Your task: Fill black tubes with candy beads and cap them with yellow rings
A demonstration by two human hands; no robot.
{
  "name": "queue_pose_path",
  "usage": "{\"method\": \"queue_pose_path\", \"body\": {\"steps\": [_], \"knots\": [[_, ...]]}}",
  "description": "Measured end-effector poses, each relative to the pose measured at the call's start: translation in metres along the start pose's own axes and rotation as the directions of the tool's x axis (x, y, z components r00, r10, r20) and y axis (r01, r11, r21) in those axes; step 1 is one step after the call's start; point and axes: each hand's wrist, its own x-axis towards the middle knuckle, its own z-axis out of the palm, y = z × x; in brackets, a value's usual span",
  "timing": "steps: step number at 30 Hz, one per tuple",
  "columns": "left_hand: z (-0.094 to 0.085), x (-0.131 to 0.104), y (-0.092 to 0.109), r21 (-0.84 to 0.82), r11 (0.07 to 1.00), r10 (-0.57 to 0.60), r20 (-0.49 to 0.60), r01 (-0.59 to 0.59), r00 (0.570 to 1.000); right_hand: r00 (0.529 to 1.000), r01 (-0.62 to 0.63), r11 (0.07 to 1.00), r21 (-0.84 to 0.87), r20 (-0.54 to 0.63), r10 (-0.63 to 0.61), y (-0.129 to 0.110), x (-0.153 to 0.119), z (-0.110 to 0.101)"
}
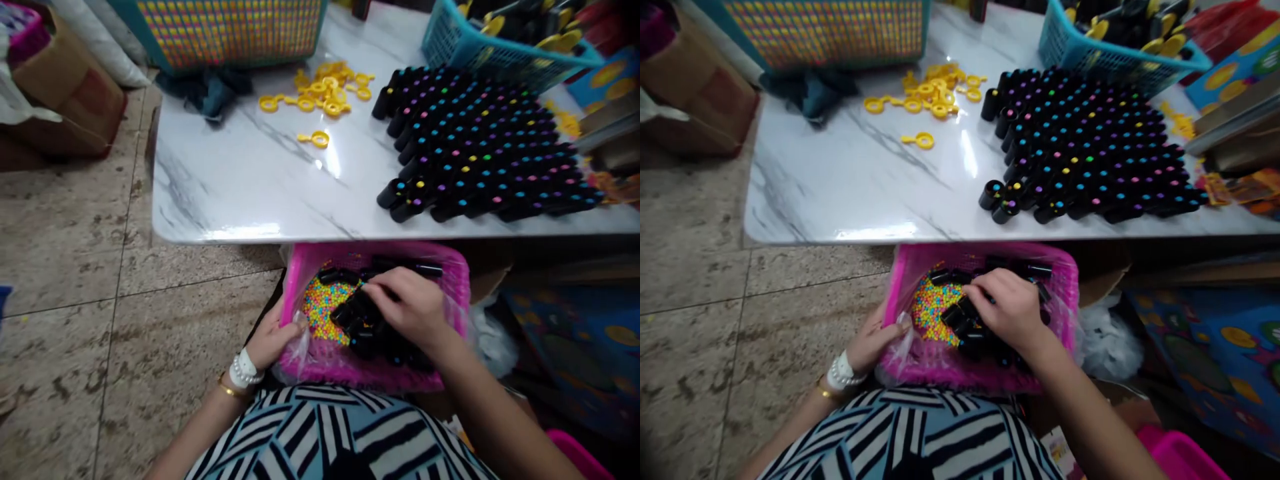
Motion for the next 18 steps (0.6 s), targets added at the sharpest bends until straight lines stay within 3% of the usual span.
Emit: {"method": "queue_pose_path", "body": {"steps": [3, 6, 9, 12, 14, 18], "knots": [[0.000, -0.002, 0.003, -0.021, 0.998, -0.052, 0.089, 0.054, 0.995, 0.968, 0.123, 0.991, -0.055, 0.227, -0.108, -0.009, -0.008, 0.024], [-0.001, -0.005, 0.000, 0.010, 0.999, -0.042, 0.119, 0.041, 0.992, 0.937, 0.206, 0.966, -0.158, 0.315, -0.149, -0.011, 0.004, 0.049], [-0.002, -0.005, -0.009, -0.040, 0.999, -0.026, 0.101, 0.031, 0.995, 0.899, 0.216, 0.967, -0.137, 0.414, -0.142, -0.017, 0.014, 0.063], [-0.003, -0.003, -0.018, -0.124, 0.992, -0.007, 0.082, 0.018, 0.997, 0.864, 0.071, 0.992, -0.101, 0.503, -0.011, -0.027, 0.011, 0.064], [-0.004, -0.001, -0.021, -0.160, 0.987, 0.005, 0.100, 0.011, 0.995, 0.849, 0.041, 0.995, -0.092, 0.528, 0.014, -0.030, 0.006, 0.058], [-0.004, 0.001, -0.020, -0.175, 0.984, 0.059, 0.120, -0.037, 0.991, 0.813, 0.254, 0.967, 0.030, 0.535, -0.230, -0.022, 0.008, 0.047]]}}
